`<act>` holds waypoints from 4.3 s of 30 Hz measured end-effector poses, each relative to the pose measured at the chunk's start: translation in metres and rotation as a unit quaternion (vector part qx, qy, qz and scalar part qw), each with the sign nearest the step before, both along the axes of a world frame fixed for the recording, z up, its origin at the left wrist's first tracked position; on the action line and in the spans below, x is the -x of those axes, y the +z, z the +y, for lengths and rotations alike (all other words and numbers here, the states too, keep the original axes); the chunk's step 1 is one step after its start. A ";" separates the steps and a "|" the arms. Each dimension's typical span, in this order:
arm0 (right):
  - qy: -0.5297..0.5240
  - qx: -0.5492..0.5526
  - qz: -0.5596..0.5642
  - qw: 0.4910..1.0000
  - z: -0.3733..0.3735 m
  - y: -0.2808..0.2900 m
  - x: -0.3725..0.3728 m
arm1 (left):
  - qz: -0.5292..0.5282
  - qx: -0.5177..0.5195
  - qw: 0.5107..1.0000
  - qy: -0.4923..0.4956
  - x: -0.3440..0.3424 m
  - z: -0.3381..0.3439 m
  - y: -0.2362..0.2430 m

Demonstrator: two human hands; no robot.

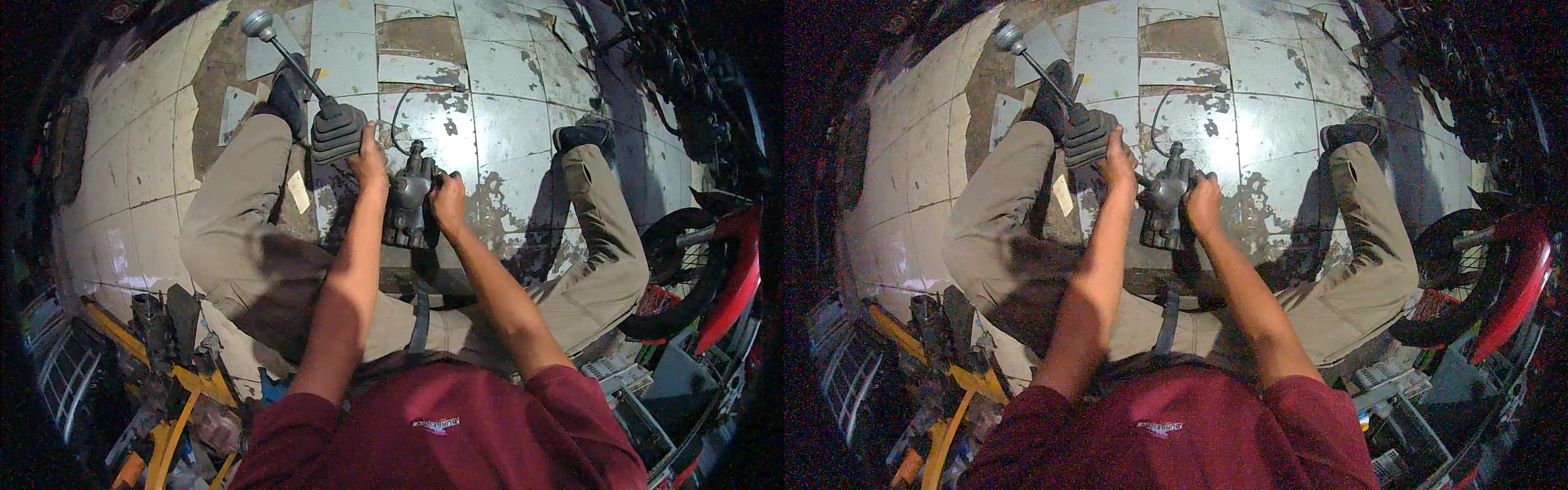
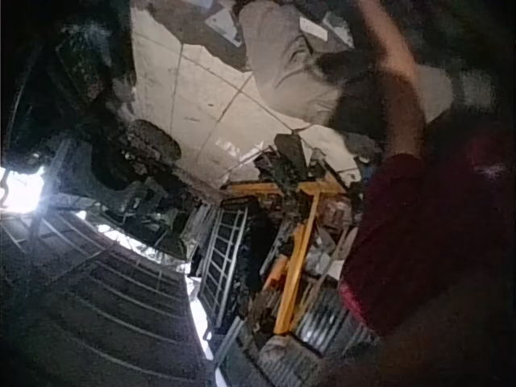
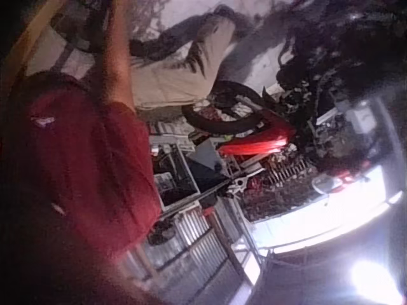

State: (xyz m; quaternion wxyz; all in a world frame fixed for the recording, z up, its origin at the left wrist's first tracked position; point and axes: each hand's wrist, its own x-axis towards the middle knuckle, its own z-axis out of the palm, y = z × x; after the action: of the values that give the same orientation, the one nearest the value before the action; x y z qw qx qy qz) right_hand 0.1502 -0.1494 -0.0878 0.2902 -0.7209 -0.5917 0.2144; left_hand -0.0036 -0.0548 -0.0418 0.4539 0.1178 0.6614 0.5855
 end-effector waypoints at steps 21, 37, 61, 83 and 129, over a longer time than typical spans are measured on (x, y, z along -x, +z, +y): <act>0.023 0.056 0.014 0.998 -0.026 0.016 0.008 | -0.042 0.041 0.998 0.017 -0.006 0.004 0.022; -0.073 0.234 0.090 0.965 0.067 0.000 -0.130 | -0.141 0.022 0.989 -0.037 0.009 -0.001 0.020; 0.038 0.074 0.039 0.996 0.016 0.002 -0.098 | -0.132 0.034 0.990 -0.041 0.025 0.011 0.010; 0.154 0.030 -0.006 0.988 0.009 0.018 0.003 | -0.130 0.037 0.991 -0.026 0.007 -0.002 0.017; -0.152 0.233 0.041 0.960 0.025 0.018 -0.113 | -0.110 0.013 0.992 -0.059 0.014 0.006 0.011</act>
State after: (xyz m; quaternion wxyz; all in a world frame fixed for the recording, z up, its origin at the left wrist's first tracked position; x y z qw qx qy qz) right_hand 0.2631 -0.1248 -0.0701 0.1670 -0.8406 -0.3964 0.3292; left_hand -0.0177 -0.0490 -0.0303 0.5592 0.0856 0.6067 0.5584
